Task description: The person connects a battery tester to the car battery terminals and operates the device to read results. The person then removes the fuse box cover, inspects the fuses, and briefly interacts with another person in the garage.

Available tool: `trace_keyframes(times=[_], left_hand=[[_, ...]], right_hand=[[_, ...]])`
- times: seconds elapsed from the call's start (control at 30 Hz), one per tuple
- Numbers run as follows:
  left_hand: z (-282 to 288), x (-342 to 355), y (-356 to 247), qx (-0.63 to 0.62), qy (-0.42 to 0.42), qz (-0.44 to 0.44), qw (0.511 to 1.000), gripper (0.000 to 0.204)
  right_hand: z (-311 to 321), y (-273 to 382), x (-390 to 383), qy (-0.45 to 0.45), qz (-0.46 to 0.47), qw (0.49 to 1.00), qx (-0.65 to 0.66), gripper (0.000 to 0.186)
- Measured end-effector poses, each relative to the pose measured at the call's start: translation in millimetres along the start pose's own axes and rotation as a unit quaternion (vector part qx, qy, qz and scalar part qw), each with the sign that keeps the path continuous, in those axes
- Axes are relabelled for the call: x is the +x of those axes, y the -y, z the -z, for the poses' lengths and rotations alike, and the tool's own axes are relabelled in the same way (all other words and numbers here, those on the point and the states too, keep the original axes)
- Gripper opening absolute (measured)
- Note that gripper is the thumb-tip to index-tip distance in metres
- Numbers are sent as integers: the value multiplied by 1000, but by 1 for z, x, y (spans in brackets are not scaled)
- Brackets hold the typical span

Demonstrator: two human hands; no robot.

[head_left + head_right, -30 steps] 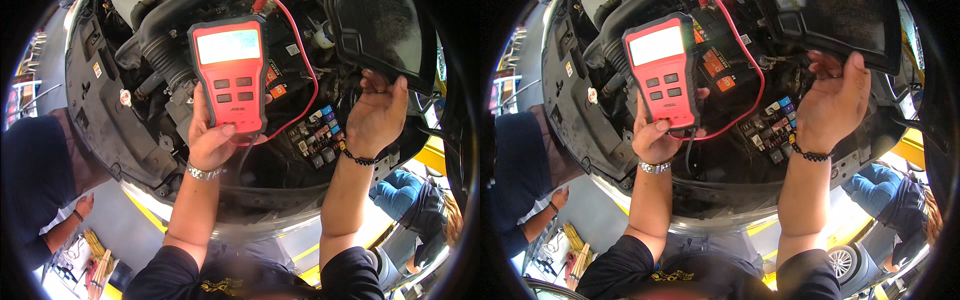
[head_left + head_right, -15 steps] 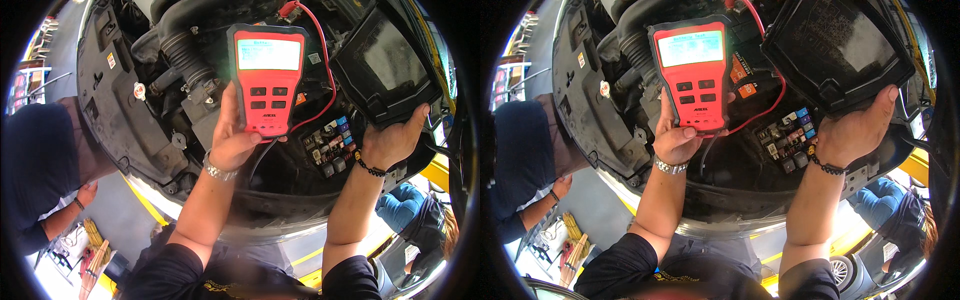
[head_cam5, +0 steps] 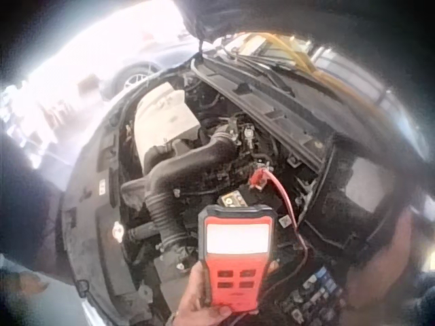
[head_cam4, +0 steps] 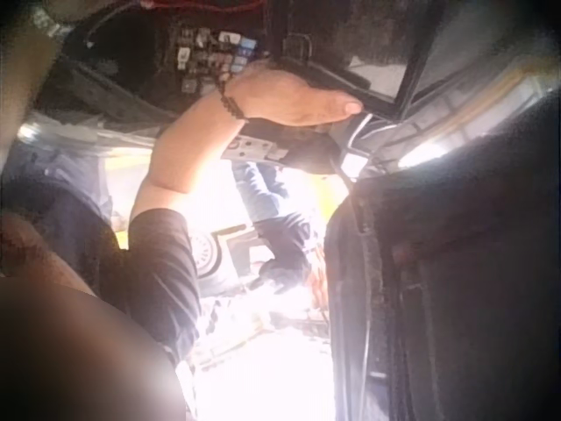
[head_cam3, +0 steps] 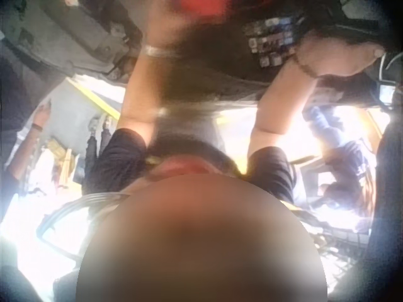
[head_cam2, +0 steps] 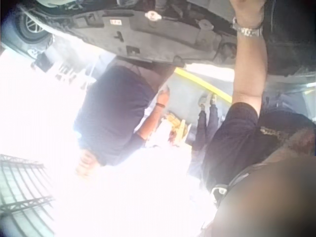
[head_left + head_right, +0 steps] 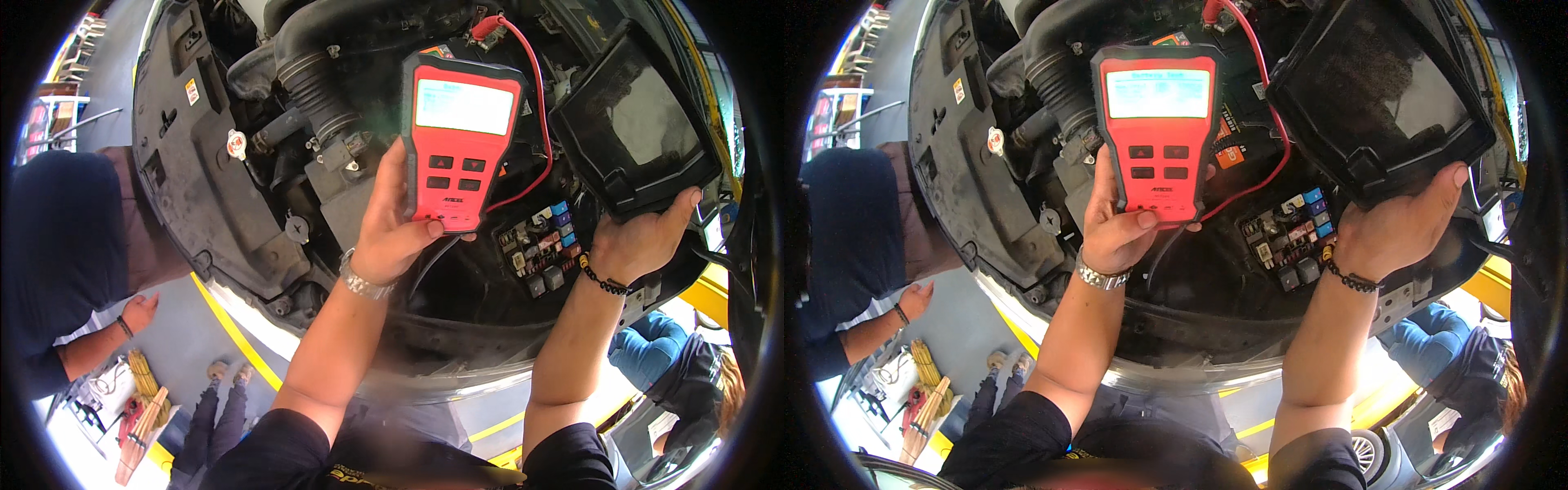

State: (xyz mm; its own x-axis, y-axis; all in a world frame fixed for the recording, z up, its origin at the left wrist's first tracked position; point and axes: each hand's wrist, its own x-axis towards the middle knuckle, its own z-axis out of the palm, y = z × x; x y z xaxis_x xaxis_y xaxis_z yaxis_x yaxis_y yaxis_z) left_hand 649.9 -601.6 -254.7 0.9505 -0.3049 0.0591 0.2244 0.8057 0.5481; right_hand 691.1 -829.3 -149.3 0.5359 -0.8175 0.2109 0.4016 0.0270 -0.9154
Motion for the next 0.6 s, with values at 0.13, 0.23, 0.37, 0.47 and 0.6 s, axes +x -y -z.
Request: trace_keyframes(times=[0.13,0.23,0.37,0.47,0.6], left_hand=[[-7,-4,-6,1,-38,-30,999,90],[-9,-5,-13,29,-52,-69,996,83],[-2,-3,-26,78,-87,-94,989,79],[1,2,-27,112,-118,-100,982,80],[2,3,-24,148,-158,-109,970,81]], right_hand=[[1,1,-2,-24,-13,1000,7,46],[6,-1,1,-3,1,1000,27,49],[13,-8,11,49,19,994,94,43],[18,-11,14,72,15,992,105,35],[19,-13,13,128,17,985,112,28]])
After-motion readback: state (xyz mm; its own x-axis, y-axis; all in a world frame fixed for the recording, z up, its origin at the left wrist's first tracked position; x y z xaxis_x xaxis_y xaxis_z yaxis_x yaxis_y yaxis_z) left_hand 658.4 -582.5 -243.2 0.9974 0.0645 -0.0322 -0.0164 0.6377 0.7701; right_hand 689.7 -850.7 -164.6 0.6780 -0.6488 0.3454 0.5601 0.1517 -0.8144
